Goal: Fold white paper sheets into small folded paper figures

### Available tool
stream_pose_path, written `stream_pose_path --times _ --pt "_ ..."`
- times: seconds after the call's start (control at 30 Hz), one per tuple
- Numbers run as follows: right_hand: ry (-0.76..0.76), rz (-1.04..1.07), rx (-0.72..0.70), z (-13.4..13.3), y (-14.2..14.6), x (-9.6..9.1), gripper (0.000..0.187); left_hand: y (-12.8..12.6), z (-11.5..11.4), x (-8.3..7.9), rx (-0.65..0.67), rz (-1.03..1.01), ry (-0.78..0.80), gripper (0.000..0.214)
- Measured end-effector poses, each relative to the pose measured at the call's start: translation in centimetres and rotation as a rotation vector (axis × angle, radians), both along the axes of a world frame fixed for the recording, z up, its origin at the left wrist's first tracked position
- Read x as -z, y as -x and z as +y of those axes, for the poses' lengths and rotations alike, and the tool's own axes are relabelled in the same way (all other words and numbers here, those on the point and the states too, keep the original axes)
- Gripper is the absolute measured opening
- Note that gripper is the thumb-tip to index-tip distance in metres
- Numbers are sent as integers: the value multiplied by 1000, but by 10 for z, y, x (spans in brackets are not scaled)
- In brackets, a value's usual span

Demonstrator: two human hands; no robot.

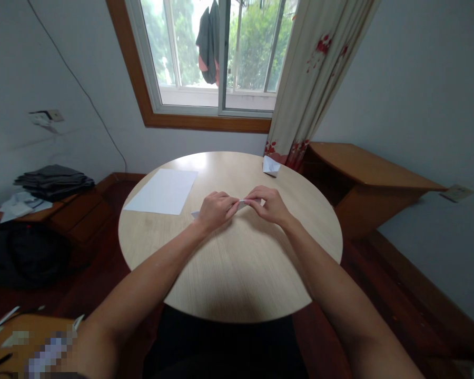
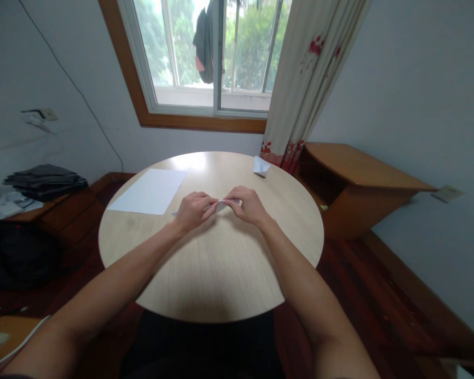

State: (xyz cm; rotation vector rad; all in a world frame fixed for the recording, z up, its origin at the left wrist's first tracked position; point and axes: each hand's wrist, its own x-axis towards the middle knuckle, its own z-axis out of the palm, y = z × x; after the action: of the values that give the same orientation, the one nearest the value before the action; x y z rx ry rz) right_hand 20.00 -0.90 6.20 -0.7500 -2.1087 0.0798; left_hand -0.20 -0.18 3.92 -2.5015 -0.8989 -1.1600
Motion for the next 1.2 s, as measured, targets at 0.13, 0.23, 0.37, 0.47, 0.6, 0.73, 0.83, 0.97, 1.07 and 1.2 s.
stream_pose_path --times 0.13,0.23,0.37,0.47,0.6,0.73,0.83,0.97,1.07,1.2 --pt "-22 13 3 0 4 2 20 -2 -3 -2 -21 -13 40 27" --pt "-11 9 -12 0 5 2 19 -3 -4 -1 -4 -13 50 27" --pt "50 35 -38 0 1 0 18 -1 -2 0 18 -17 -12 24" --pt "70 83 -37 1 -1 0 19 0 -1 1 22 -17 -60 24" --pt "77 119 -47 4 -3 1 22 0 -1 0 29 -16 -104 23" --pt "130 133 -52 5 -6 1 21 0 -1 0 27 -15 -129 23" --pt "136 159 -43 6 -9 1 21 1 0 0 31 -10 -130 24" --pt "170 188 -45 7 -10 2 21 1 0 1 32 -15 -127 24" --pt "198 215 -50 8 -11 2 22 2 0 1 22 -7 -97 25" --pt "251 238 -63 9 -13 2 25 2 -2 0 7 2 -56 27"
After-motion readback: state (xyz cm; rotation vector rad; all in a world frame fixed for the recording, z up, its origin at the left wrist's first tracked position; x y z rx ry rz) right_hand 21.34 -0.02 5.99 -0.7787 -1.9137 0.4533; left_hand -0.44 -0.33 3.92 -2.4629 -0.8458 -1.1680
